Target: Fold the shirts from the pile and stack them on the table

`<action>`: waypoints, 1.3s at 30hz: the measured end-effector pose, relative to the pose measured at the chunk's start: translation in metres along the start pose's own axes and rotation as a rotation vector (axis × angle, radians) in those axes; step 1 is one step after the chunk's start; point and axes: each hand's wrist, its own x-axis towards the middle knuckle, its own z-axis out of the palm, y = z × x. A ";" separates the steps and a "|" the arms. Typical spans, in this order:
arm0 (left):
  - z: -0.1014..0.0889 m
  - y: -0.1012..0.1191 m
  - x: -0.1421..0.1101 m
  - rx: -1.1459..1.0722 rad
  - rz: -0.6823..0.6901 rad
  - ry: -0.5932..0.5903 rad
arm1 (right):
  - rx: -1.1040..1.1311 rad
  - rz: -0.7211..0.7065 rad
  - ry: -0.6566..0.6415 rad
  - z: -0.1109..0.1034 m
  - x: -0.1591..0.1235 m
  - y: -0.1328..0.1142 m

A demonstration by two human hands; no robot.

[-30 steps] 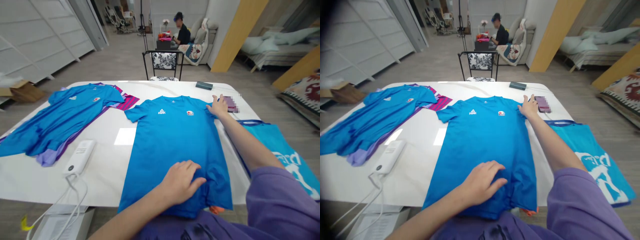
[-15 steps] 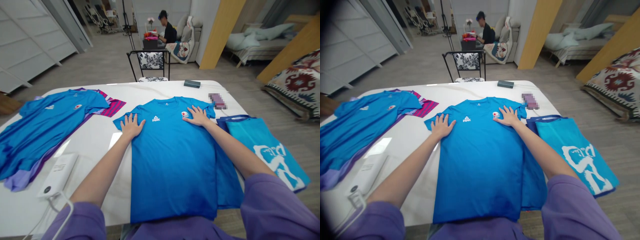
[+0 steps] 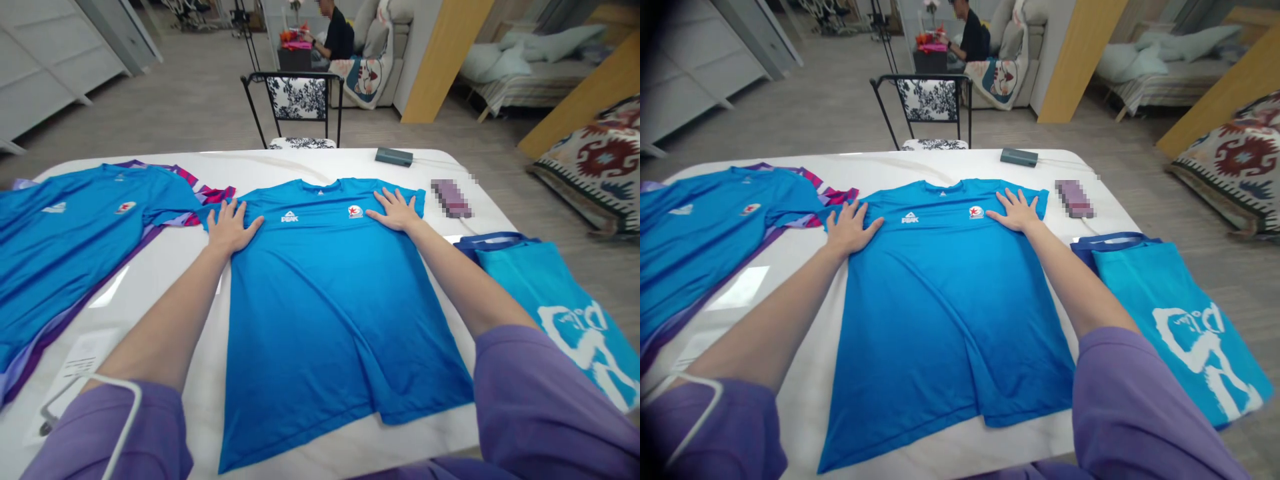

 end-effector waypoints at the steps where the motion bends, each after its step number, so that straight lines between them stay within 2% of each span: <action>1: -0.002 0.006 -0.006 0.001 0.010 0.034 | -0.006 -0.004 0.020 -0.003 -0.003 -0.005; 3: -0.005 0.024 -0.027 0.003 0.031 0.093 | -0.012 -0.029 0.087 -0.010 -0.025 -0.020; 5: -0.008 0.047 -0.062 -0.002 0.052 0.104 | -0.003 -0.083 0.134 -0.016 -0.068 -0.038; 7: -0.010 0.072 -0.113 -0.015 0.099 0.066 | 0.007 -0.156 0.105 -0.018 -0.130 -0.052; 10: -0.007 0.102 -0.208 -0.030 0.237 0.000 | -0.003 -0.234 0.029 -0.009 -0.242 -0.060; 13: 0.002 0.113 -0.295 -0.013 0.300 -0.037 | -0.002 -0.232 -0.033 0.013 -0.339 -0.052; 16: 0.008 0.104 -0.349 -0.002 0.326 -0.059 | 0.013 -0.181 -0.058 0.032 -0.394 -0.037; 20: 0.000 0.078 -0.386 0.001 0.377 -0.026 | 0.028 -0.164 -0.015 0.038 -0.419 -0.019; 23: -0.009 0.058 -0.411 -0.003 0.379 0.006 | 0.025 -0.214 -0.016 0.037 -0.428 -0.011; 26: -0.010 0.044 -0.434 -0.018 0.364 0.019 | -0.002 -0.261 0.001 0.040 -0.437 -0.007; 29: -0.005 0.038 -0.446 -0.033 0.362 0.027 | -0.046 -0.311 0.045 0.045 -0.442 -0.003; 34: -0.003 0.039 -0.448 -0.047 0.375 0.036 | -0.099 -0.363 0.065 0.050 -0.446 0.005; 37: -0.008 0.039 -0.451 -0.082 0.385 0.029 | -0.100 -0.360 0.076 0.036 -0.437 -0.014; 39: -0.015 0.035 -0.454 -0.126 0.350 0.040 | -0.065 -0.374 0.096 0.017 -0.417 -0.050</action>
